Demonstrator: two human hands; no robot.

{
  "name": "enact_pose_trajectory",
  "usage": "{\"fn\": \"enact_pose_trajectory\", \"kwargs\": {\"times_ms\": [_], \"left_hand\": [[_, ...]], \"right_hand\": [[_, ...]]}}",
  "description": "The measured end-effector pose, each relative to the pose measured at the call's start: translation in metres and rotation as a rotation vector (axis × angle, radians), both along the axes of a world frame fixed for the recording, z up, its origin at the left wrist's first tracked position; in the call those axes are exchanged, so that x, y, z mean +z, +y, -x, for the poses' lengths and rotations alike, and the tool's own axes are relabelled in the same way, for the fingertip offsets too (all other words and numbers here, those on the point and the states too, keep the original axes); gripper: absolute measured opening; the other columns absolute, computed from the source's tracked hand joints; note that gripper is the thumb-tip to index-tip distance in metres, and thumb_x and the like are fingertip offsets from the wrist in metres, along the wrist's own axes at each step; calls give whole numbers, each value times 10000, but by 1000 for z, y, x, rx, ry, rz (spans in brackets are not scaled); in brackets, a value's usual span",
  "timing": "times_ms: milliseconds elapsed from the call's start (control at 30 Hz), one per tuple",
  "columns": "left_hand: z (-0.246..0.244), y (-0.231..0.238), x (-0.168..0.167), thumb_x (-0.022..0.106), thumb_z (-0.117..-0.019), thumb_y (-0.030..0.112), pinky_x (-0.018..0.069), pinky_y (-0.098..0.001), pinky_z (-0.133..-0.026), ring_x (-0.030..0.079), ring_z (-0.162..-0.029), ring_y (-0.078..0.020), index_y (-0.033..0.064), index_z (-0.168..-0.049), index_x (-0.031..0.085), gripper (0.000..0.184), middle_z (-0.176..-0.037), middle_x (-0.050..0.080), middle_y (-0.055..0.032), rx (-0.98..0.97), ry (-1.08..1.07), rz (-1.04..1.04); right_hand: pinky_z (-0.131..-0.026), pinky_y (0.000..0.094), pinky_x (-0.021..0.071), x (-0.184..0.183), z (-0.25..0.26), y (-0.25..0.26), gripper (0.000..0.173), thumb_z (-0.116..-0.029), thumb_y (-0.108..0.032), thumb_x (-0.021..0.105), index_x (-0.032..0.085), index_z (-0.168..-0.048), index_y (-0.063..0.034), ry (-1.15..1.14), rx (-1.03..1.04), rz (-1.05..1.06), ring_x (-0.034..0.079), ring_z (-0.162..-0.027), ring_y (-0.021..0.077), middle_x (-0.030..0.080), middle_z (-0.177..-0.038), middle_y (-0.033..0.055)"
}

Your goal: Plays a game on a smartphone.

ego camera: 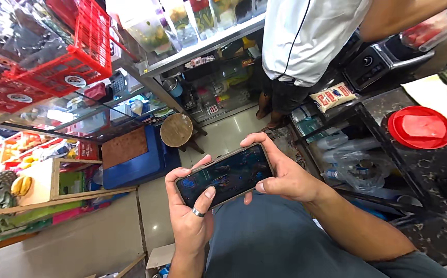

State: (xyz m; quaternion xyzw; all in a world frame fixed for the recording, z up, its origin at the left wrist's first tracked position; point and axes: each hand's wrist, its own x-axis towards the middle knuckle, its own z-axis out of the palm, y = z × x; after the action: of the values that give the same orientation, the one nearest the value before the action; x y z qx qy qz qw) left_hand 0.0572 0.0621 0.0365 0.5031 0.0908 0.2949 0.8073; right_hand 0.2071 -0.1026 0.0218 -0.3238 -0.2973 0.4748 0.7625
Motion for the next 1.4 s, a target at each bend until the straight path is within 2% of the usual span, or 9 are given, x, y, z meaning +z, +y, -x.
{"fn": "enact_pose_trajectory", "kwargs": {"times_ms": [100, 200, 300, 600, 767, 867, 933, 1033, 1400], "left_hand": [[2, 0, 0, 712, -871, -21, 578, -466, -963, 618, -1256, -358, 138, -1286, 465, 509, -1365, 603, -225, -19, -10, 7], [8, 8, 0, 628, -871, -29, 526, -512, -1019, 566, -1311, -380, 167, -1325, 514, 507, -1441, 551, -222, -173, -88, 124], [13, 14, -4, 627, -872, -17, 499, -533, -1045, 527, -1346, -390, 188, -1363, 512, 544, -1497, 497, -214, -263, -137, 171], [18, 18, -6, 625, -850, -34, 506, -531, -1030, 527, -1343, -384, 206, -1365, 506, 580, -1507, 487, -197, -263, -130, 169], [14, 16, -6, 648, -846, -29, 518, -527, -1017, 539, -1332, -377, 205, -1367, 492, 592, -1488, 505, -198, -234, -100, 129], [13, 16, -5, 693, -850, 12, 524, -531, -1013, 546, -1325, -386, 202, -1376, 472, 601, -1498, 493, -207, -238, -92, 125], [11, 16, -4, 705, -864, 47, 510, -535, -1035, 530, -1342, -395, 199, -1385, 465, 594, -1511, 479, -212, -266, -111, 126], [8, 15, -6, 698, -871, 31, 505, -520, -1047, 529, -1347, -383, 208, -1396, 468, 600, -1513, 484, -201, -278, -128, 119], [9, 9, -5, 750, -831, -20, 527, -501, -1035, 556, -1330, -359, 213, -1381, 450, 669, -1498, 510, -183, -214, -67, 33]], "right_hand": [[-756, 448, 651, -1, 0, 0, 694, -863, 77, 552, 363, -1446, -249, 0, 4, -17, 687, -1090, 293, 573, -1329, 133], [-766, 451, 651, -2, -2, -1, 674, -881, 60, 564, 368, -1449, -245, -6, 22, -27, 690, -1093, 300, 577, -1334, 138], [-770, 445, 650, -1, -3, 0, 668, -884, 44, 581, 366, -1445, -249, -1, 40, -14, 689, -1094, 291, 581, -1324, 131], [-715, 412, 661, 1, 4, 5, 676, -885, 100, 612, 393, -1421, -248, -26, -19, 40, 724, -965, 267, 608, -1256, 125], [-696, 425, 653, -2, 1, 6, 557, -946, 71, 459, 427, -1408, -238, 54, -23, 17, 716, -1007, 278, 622, -1260, 134], [-738, 447, 642, -2, -1, 4, 528, -957, 15, 393, 408, -1424, -232, 104, 14, -5, 696, -1052, 299, 604, -1276, 153], [-771, 463, 639, -2, -3, 3, 519, -965, -23, 443, 391, -1439, -228, 96, 38, -31, 679, -1102, 319, 584, -1315, 164], [-796, 483, 639, -2, -6, 0, 603, -925, 19, 510, 369, -1454, -233, 51, 54, -56, 663, -1148, 325, 570, -1347, 153], [-784, 471, 645, -1, -7, -3, 631, -911, 99, 447, 373, -1448, -225, 37, 51, -49, 670, -1139, 314, 579, -1334, 145]]}}
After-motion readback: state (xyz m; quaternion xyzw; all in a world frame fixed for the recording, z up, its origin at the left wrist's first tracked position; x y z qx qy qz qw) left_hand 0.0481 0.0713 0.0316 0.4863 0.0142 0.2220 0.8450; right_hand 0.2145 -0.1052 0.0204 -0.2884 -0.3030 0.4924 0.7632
